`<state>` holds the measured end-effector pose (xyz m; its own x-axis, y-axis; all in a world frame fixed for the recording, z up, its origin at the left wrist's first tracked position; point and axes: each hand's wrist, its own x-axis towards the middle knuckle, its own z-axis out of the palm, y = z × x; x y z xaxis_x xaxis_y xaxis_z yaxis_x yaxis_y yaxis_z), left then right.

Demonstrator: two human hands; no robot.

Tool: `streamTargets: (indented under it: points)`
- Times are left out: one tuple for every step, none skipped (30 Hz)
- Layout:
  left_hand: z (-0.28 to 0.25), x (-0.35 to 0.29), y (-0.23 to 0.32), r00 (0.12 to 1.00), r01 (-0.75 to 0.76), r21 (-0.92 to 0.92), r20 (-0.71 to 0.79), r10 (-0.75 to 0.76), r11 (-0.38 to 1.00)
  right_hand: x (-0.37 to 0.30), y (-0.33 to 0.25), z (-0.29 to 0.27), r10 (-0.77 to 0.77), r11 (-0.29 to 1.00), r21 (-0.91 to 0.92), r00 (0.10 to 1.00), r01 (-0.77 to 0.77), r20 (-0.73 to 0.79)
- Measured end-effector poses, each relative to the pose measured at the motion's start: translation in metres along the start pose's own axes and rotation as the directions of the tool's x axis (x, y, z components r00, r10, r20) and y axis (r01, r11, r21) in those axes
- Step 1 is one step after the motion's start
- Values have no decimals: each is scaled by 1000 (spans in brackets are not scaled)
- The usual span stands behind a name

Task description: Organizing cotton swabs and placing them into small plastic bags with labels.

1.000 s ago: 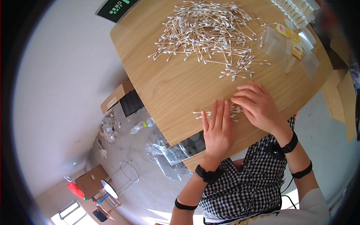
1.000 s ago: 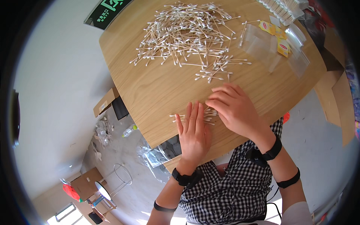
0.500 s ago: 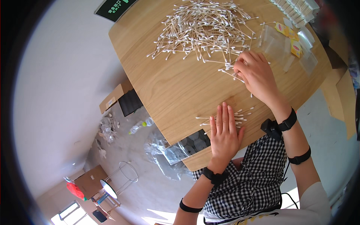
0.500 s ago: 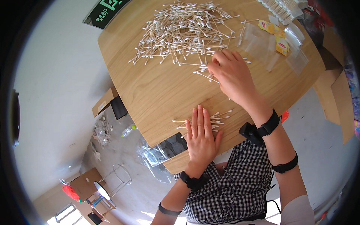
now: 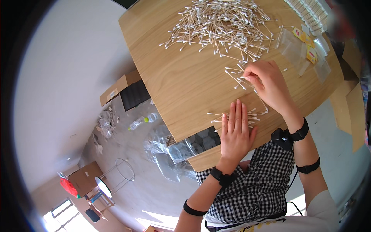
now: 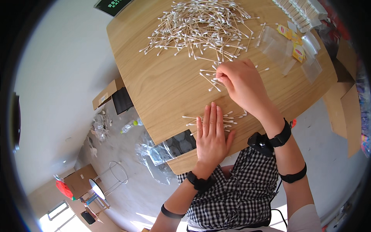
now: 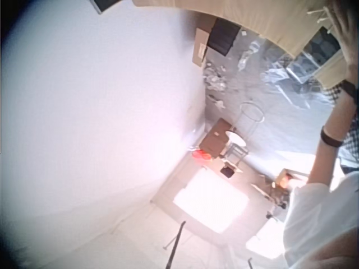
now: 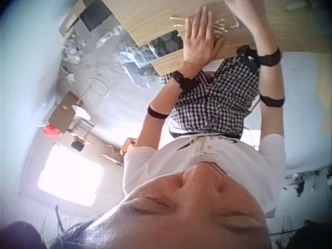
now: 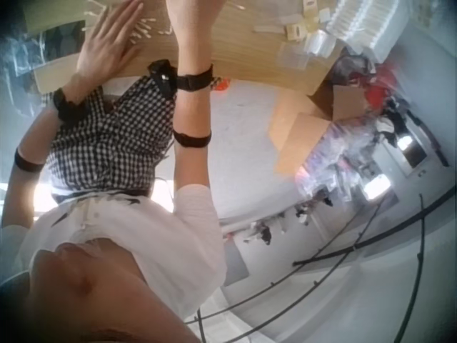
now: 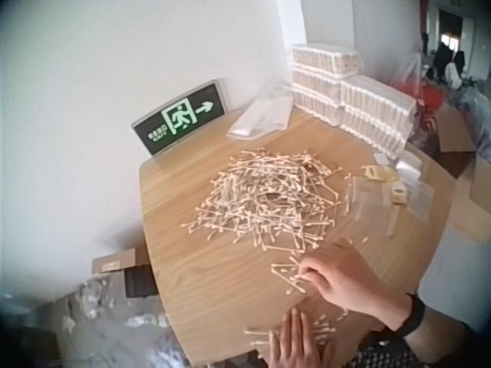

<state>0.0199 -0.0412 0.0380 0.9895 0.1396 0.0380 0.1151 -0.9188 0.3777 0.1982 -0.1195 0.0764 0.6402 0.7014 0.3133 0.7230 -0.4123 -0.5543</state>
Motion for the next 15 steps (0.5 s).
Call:
streamTargets:
  points:
    - [0, 1, 1, 1000, -1, -1, -1, 1, 1000, -2, 2, -3, 35, 999, -34, 998, -37, -57]
    - [0, 1, 2, 1000, 0, -5, -7, 0, 1000, -3, 4, -5, 67, 995, -67, 991, -75, -116]
    - [-1, 2, 3, 1000, -6, -13, -6, 6, 1000, -3, 3, -9, 63, 995, -72, 991, -71, -115]
    - [-1, 1, 2, 1000, -7, -15, -1, 7, 1000, -4, 0, -10, 124, 992, 27, 990, -122, -71]
    - [0, 1, 1, 1000, -2, -14, -3, 2, 1000, -6, -3, -10, 180, 977, 123, 983, -176, -21]
    - [0, 1, 0, 1000, 2, -11, -1, -2, 1000, -7, -8, -5, 176, 977, 126, 984, -172, -19]
    - [1, 0, -1, 1000, 5, -10, 4, -4, 1000, -9, -15, 4, 125, 983, 138, 992, -125, 8]
    - [1, -1, -2, 1000, 8, -8, 6, -8, 1000, -9, -19, 12, 74, 985, 153, 997, -78, 33]
    - [2, -2, -4, 1000, 10, -1, -1, -10, 1000, -10, -19, 20, 73, 985, 157, 997, -77, 35]
    - [2, 0, -2, 1000, 2, -3, -14, -2, 1000, -10, -19, 22, 44, 994, 94, 994, -54, 98]
    - [1, 1, 0, 1000, -4, -9, -17, 4, 1000, -9, -18, 22, 20, 999, 33, 986, -26, 163]
    - [1, 2, 2, 1000, -9, -15, -22, 9, 1000, -9, -19, 20, 27, 1000, -17, 984, -24, 174]
    - [1, 1, 1, 1000, -5, -10, -22, 5, 1000, -9, -17, 23, 24, 1000, -12, 984, -23, 175]
    - [1, 0, 0, 1000, -1, -6, -21, 1, 1000, -10, -11, 28, 54, 999, -20, 984, -51, 171]
    - [1, -1, -2, 1000, 4, -3, -19, -4, 1000, -10, -7, 34, 83, 996, -28, 982, -79, 168]
